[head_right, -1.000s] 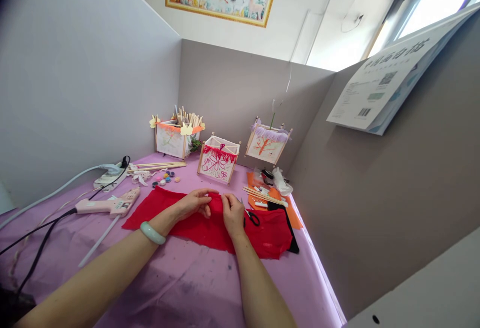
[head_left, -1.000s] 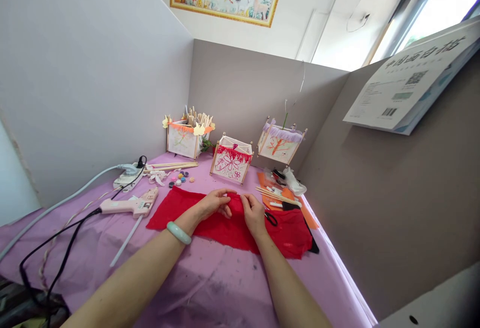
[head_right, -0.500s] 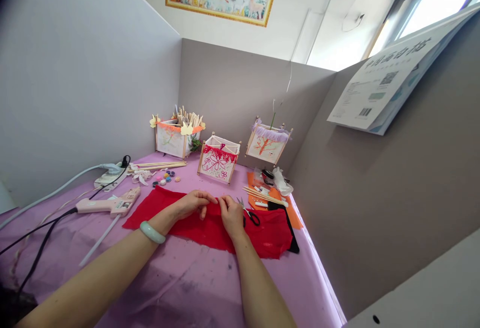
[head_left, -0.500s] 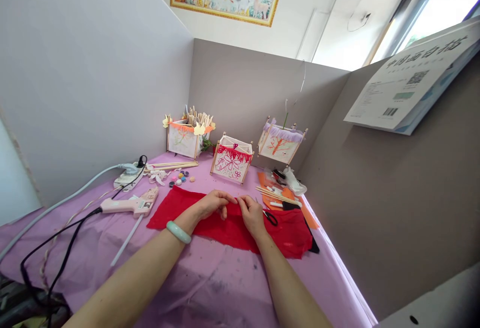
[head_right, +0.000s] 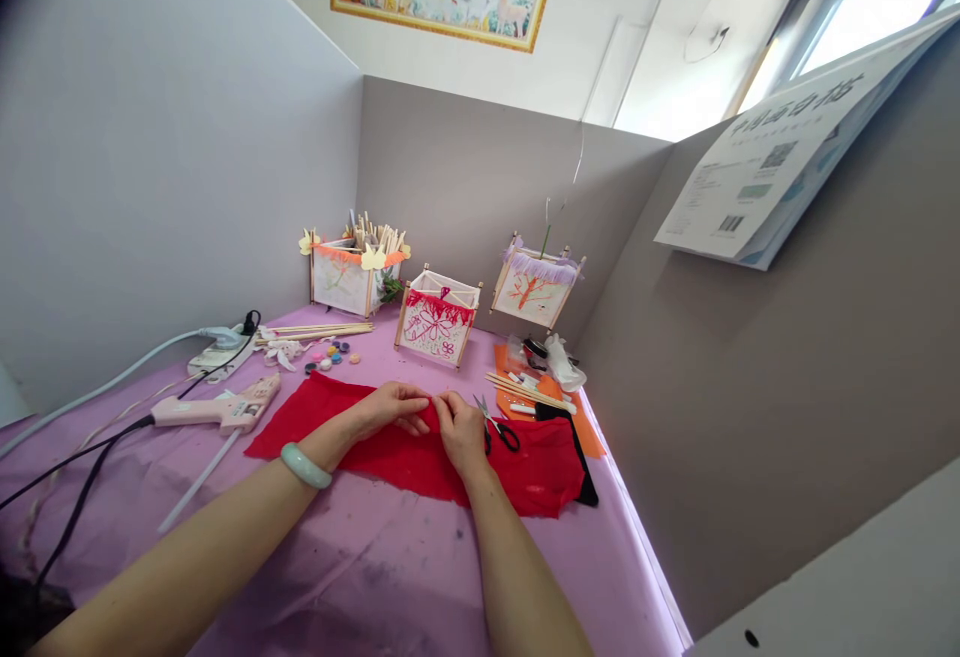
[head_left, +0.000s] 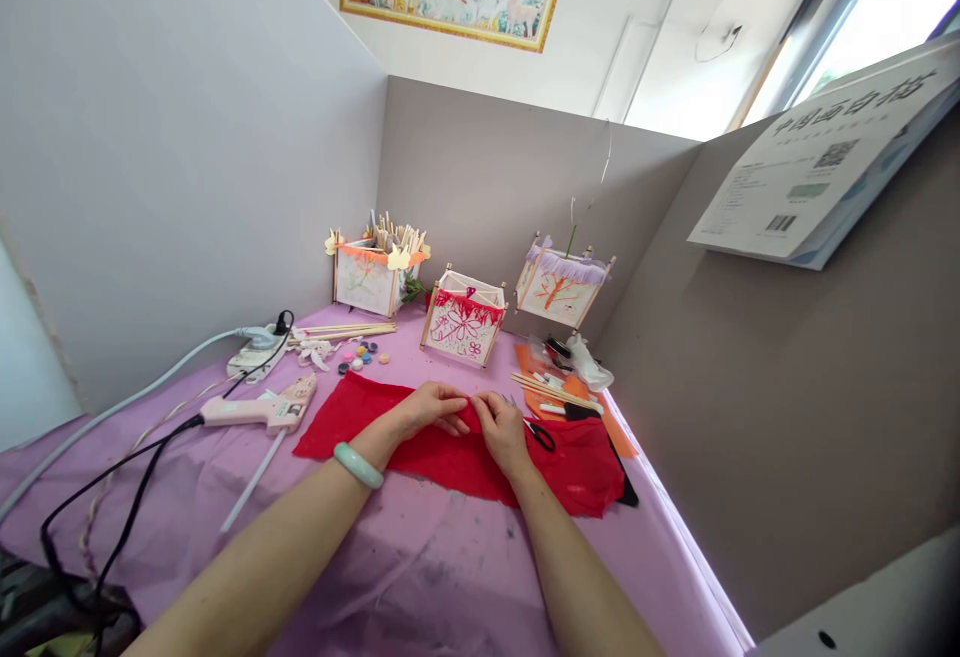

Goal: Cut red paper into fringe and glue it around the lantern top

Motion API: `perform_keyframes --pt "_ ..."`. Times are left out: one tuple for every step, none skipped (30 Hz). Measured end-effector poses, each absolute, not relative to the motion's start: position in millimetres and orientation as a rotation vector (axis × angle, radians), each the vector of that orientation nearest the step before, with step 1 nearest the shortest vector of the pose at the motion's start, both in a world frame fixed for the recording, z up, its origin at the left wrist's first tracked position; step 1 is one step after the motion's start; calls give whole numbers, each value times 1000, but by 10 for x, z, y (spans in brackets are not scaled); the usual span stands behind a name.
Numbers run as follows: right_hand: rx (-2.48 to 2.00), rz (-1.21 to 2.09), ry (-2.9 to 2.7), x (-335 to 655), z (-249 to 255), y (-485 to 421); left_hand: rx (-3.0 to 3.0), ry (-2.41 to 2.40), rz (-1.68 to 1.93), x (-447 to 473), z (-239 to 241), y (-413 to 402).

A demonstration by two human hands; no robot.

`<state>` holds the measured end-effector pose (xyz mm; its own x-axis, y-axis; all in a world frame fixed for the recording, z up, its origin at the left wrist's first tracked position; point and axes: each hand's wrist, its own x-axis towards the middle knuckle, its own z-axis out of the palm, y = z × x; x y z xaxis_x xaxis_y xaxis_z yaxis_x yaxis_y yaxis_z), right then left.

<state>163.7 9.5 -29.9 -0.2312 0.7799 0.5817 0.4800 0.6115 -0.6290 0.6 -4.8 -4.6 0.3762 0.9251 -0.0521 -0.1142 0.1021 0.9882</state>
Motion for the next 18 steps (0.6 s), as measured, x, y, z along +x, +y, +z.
perform_keyframes --pt "-1005 398 -1889 1635 -300 95 1204 901 931 6 -55 -43" --pt "-1004 399 -1891 1634 -301 97 1194 927 935 6 -61 -38" --pt "-1003 400 -1890 1633 -303 99 1186 947 940 8 -66 -35" --pt "-1003 402 -1887 1633 -305 102 1179 961 946 10 -68 -33" --pt "-1003 404 -1882 1633 -307 104 1176 969 951 12 -68 -32" --pt "-1004 408 -1876 1633 -310 107 1172 973 957 15 -67 -32" --pt "-1005 416 -1869 1634 -311 109 1168 974 965 16 -64 -33" --pt "-1004 426 -1860 1634 -312 111 1163 972 973 18 -62 -35" --pt "-1004 437 -1849 1634 -311 111 1158 968 981 18 -59 -36" --pt "-1003 446 -1837 1634 -308 112 1153 963 989 18 -58 -37" --pt "-1003 454 -1825 1634 -304 112 1148 959 995 18 -57 -37" --pt "-1001 460 -1816 1634 -300 113 1142 956 1000 18 -58 -36" --pt "-1001 464 -1808 1635 -295 115 1137 953 1005 17 -61 -33" --pt "-1002 466 -1799 1637 -292 119 1133 953 1010 16 -64 -29" --pt "-1006 467 -1786 1642 -291 126 1129 956 1015 15 -68 -23" --pt "-1013 467 -1767 1649 -291 135 1123 963 1021 14 -72 -15" --pt "-1023 467 -1742 1659 -293 147 1117 972 1029 13 -76 -7" --pt "-1035 468 -1714 1670 -296 160 1109 982 1037 12 -78 2"
